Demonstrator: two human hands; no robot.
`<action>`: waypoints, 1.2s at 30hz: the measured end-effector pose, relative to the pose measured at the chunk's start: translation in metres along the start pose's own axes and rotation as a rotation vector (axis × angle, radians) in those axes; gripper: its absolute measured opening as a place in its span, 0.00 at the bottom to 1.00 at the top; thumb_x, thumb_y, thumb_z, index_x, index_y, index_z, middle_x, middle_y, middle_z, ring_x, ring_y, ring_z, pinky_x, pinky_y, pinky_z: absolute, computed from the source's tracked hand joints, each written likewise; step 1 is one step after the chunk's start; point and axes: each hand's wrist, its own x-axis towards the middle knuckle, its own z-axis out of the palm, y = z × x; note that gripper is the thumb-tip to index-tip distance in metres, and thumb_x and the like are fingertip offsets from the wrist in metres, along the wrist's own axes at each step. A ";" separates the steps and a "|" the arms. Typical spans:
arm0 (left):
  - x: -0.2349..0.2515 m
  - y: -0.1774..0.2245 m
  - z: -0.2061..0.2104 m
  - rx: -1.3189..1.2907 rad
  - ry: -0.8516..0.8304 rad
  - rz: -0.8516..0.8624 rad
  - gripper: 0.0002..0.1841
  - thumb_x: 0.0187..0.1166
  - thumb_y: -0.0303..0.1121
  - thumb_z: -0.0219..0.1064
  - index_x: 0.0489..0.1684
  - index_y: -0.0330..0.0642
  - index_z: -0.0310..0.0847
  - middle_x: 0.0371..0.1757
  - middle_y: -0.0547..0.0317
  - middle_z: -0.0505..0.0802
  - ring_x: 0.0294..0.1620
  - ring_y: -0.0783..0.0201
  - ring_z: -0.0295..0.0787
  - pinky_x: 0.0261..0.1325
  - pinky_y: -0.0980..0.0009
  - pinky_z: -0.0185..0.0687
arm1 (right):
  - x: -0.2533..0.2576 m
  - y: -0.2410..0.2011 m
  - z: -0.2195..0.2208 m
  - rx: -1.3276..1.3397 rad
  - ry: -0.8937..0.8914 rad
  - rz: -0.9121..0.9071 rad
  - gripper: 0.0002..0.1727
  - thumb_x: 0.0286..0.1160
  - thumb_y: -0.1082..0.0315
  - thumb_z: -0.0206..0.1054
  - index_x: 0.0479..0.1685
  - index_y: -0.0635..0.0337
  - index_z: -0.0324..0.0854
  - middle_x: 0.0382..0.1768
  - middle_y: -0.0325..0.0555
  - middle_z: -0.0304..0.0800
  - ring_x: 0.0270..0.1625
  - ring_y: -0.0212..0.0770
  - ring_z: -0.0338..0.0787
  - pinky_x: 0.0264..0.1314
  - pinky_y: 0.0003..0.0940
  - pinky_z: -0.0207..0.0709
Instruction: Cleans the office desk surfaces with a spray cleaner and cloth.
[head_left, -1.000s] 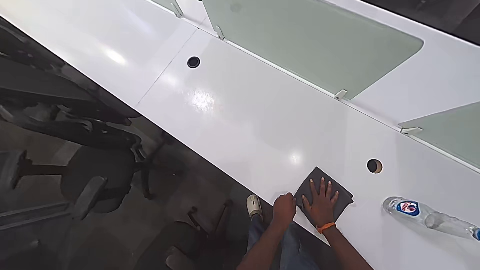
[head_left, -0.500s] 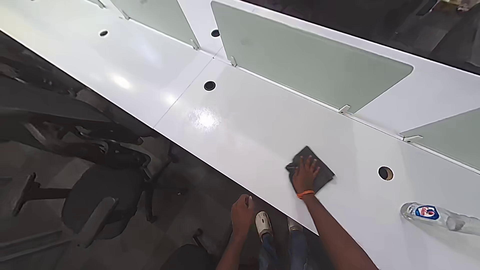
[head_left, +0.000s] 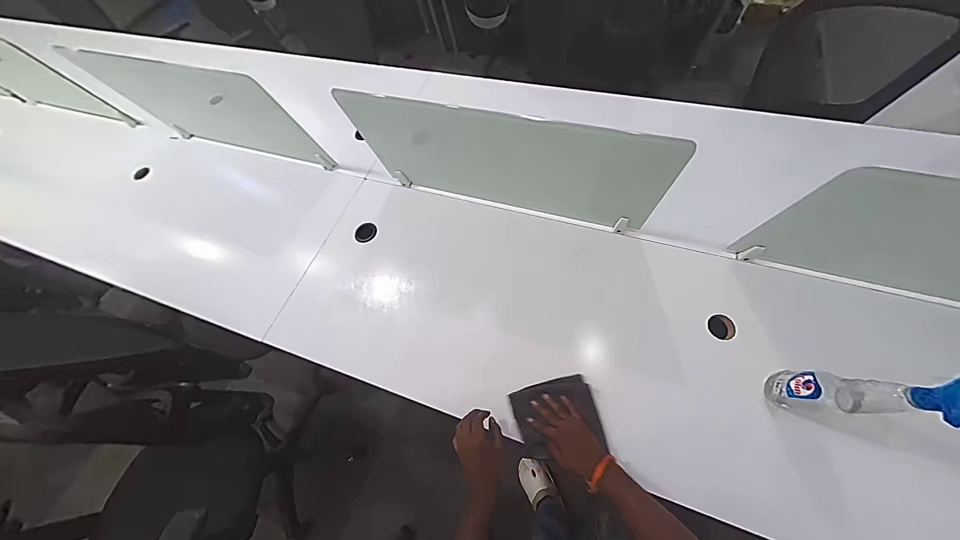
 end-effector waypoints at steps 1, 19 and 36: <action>0.003 0.006 0.012 -0.024 -0.002 0.076 0.14 0.77 0.35 0.64 0.51 0.39 0.91 0.60 0.46 0.92 0.68 0.44 0.86 0.71 0.41 0.77 | -0.028 0.014 -0.005 -0.036 0.061 0.096 0.29 0.76 0.62 0.64 0.79 0.31 0.78 0.89 0.32 0.68 0.94 0.49 0.57 0.92 0.67 0.47; 0.048 0.100 0.137 0.092 -0.435 0.753 0.30 0.88 0.43 0.46 0.86 0.37 0.68 0.90 0.52 0.71 0.92 0.54 0.61 0.90 0.56 0.58 | 0.044 0.151 -0.095 -0.293 0.263 0.665 0.38 0.76 0.30 0.49 0.89 0.23 0.64 0.94 0.38 0.54 0.96 0.54 0.48 0.91 0.70 0.37; 0.048 0.100 0.136 0.116 -0.401 0.754 0.29 0.87 0.44 0.44 0.85 0.43 0.70 0.90 0.58 0.72 0.92 0.62 0.61 0.90 0.60 0.58 | 0.210 0.267 -0.194 -0.301 0.284 0.695 0.39 0.76 0.29 0.45 0.90 0.24 0.62 0.95 0.38 0.53 0.97 0.54 0.47 0.92 0.70 0.36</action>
